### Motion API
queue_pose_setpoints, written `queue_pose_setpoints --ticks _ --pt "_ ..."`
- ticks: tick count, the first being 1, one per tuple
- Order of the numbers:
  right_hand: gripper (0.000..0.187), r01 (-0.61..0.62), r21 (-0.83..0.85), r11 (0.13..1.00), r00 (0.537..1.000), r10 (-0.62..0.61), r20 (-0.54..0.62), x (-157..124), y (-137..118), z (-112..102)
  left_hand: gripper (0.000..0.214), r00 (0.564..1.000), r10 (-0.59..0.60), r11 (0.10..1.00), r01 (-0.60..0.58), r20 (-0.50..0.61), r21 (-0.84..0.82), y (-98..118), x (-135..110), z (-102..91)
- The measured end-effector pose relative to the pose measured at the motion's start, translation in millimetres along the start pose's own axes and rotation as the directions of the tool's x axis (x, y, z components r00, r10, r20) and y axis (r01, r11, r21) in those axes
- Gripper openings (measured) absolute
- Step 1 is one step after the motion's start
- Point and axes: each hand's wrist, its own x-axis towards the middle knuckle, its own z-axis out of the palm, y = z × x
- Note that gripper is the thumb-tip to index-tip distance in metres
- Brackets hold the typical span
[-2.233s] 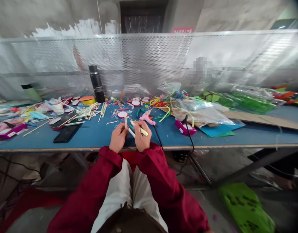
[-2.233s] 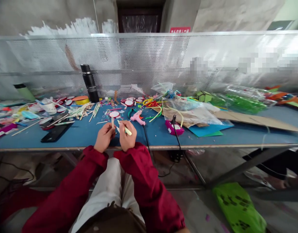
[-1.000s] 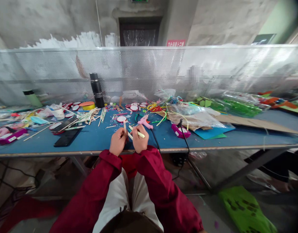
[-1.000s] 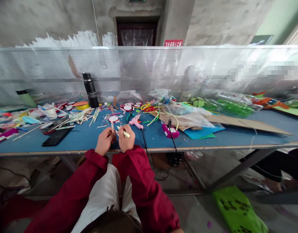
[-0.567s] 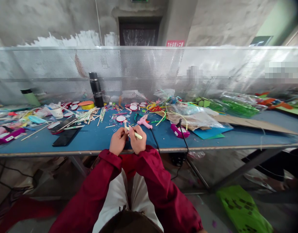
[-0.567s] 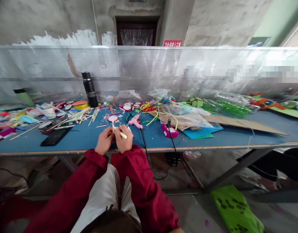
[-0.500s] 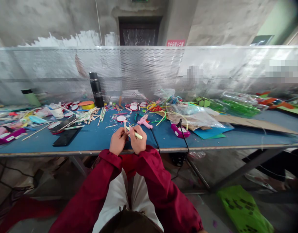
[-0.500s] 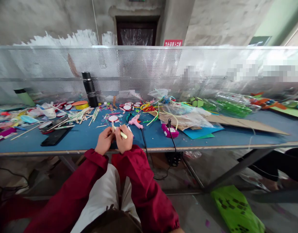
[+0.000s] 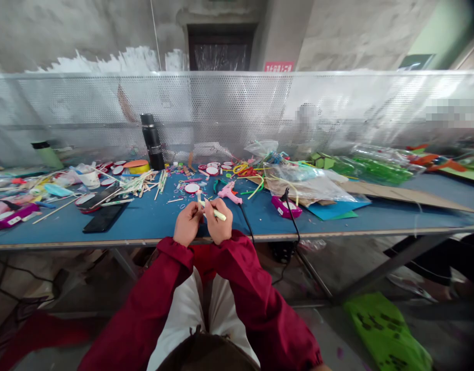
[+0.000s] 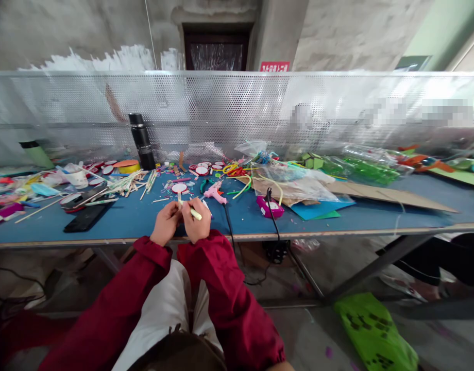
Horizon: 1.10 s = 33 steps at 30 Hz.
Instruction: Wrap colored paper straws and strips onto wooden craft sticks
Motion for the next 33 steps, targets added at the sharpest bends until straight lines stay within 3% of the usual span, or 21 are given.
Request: queue_pose_setpoints --ticks 33 --pt "0.03 0.05 -0.067 0.996 0.999 -0.051 -0.011 -0.1 2.0 2.0 0.015 0.999 0.039 0.989 -0.035 -0.022 0.145 1.7 -0.5 -1.6"
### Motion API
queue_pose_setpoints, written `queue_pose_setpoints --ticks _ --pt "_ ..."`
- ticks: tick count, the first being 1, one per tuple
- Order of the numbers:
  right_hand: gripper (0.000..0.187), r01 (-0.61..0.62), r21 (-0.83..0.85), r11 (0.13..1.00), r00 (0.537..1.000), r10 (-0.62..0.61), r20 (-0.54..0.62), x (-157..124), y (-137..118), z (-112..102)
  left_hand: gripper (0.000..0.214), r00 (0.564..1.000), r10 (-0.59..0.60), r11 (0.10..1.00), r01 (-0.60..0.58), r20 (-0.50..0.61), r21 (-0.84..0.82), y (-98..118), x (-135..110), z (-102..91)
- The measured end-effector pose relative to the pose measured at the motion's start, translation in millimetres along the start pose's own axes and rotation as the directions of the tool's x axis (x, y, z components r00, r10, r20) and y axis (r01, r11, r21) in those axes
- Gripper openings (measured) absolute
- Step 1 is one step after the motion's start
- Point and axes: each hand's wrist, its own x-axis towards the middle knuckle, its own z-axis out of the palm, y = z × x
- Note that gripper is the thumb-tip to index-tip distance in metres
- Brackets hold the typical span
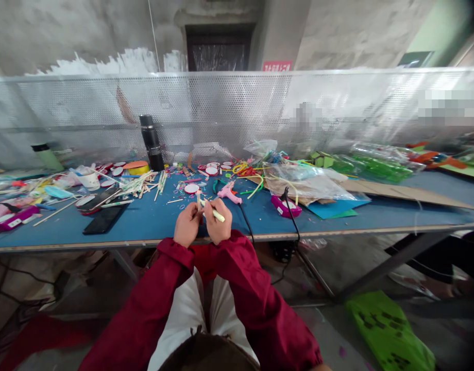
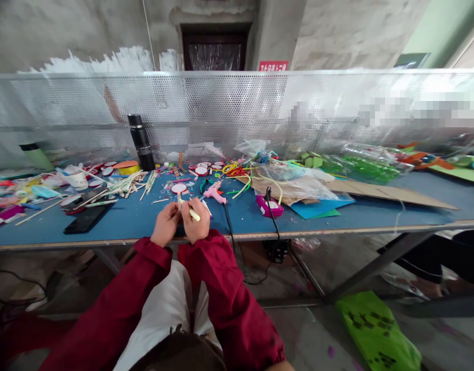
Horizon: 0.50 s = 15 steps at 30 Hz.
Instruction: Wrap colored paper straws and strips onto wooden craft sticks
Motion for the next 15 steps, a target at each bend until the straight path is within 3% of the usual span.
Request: queue_pose_setpoints --ticks 15 --pt "0.032 0.008 -0.039 0.999 1.0 -0.007 0.019 0.3 2.7 0.6 0.011 1.0 -0.006 1.0 0.006 -0.003 -0.004 -2.5 0.9 -0.1"
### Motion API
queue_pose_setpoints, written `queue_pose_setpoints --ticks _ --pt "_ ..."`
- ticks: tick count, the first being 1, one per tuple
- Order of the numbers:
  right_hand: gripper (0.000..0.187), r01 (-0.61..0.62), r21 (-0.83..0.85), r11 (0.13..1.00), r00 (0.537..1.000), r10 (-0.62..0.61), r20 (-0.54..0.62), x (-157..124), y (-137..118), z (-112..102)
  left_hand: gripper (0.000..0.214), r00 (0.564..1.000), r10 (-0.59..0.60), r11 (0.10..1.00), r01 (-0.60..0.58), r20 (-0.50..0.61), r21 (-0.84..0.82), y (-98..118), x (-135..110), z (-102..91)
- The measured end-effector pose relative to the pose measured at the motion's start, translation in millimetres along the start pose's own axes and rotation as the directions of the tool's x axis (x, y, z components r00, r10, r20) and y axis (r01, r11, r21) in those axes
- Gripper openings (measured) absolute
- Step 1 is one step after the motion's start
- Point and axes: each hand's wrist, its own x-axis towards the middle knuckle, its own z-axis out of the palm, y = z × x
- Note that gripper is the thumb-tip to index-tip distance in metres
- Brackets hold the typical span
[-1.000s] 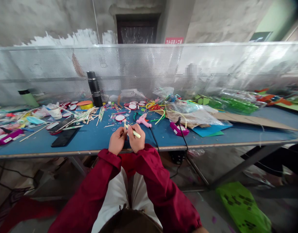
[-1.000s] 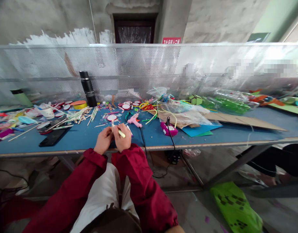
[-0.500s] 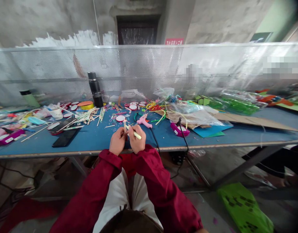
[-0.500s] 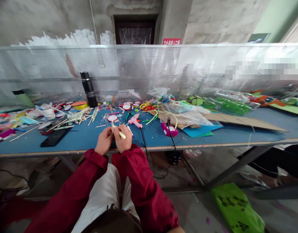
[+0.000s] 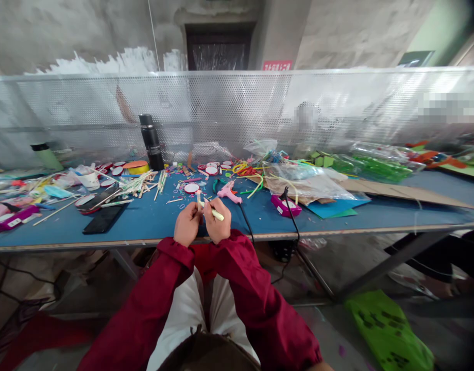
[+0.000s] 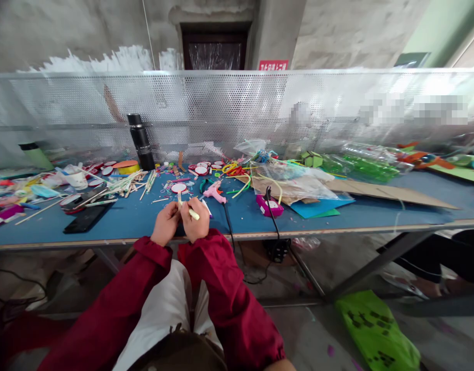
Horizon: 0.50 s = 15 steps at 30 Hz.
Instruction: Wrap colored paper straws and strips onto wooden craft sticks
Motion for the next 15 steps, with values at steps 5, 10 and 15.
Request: queue_pose_setpoints --ticks 5,10,15 --pt "0.031 -0.011 0.011 1.0 1.0 0.011 -0.02 0.6 -0.6 0.8 0.013 1.0 -0.008 1.0 0.008 0.002 -0.006 -0.4 0.1 0.4" --pt "0.031 -0.018 0.014 1.0 1.0 0.019 -0.007 0.4 -0.5 1.1 0.011 1.0 -0.009 1.0 0.009 -0.003 -0.006 -1.3 0.6 0.2" --pt "0.032 -0.021 0.015 1.0 1.0 0.021 -0.02 0.1 0.9 1.7 0.012 1.0 -0.01 1.0 0.01 0.003 -0.009 -2.4 1.2 -0.1"
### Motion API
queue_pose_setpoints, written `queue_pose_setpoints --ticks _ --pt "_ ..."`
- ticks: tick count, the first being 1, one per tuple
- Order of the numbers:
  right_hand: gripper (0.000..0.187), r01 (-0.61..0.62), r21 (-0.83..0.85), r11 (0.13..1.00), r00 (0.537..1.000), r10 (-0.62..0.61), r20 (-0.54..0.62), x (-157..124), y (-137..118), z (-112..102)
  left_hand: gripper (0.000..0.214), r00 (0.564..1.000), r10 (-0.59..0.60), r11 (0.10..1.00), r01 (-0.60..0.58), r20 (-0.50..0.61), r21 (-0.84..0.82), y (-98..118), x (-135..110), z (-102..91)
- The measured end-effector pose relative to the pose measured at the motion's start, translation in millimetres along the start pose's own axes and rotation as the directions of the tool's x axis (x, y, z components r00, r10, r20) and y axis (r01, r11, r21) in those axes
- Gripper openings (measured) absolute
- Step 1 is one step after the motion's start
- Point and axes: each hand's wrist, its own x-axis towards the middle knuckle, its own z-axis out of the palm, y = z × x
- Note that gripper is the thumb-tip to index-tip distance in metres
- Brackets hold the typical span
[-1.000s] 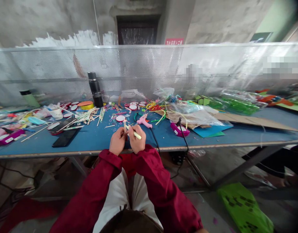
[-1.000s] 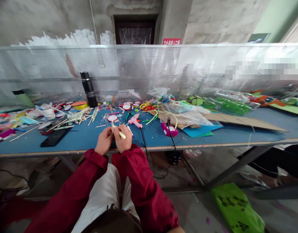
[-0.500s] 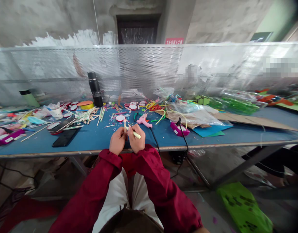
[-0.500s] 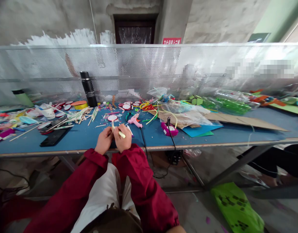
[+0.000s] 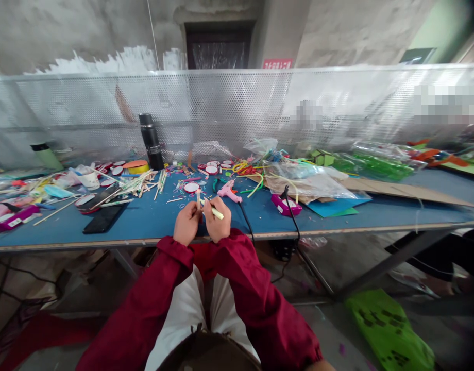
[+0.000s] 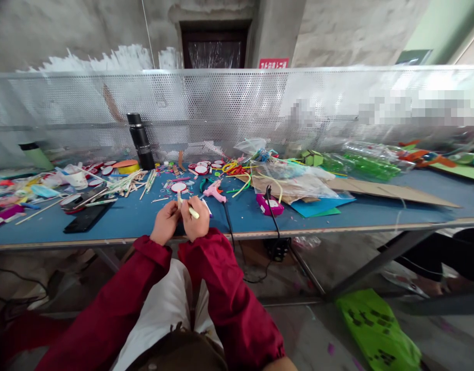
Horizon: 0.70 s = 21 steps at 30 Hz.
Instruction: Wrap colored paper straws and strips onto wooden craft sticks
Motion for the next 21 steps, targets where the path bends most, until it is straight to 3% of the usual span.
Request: queue_pose_setpoints --ticks 21 --pt "0.032 -0.034 0.011 0.999 0.999 0.034 0.028 0.4 -0.6 -2.0 0.015 1.0 -0.026 0.998 0.026 -0.001 -0.049 1.9 -0.9 0.5"
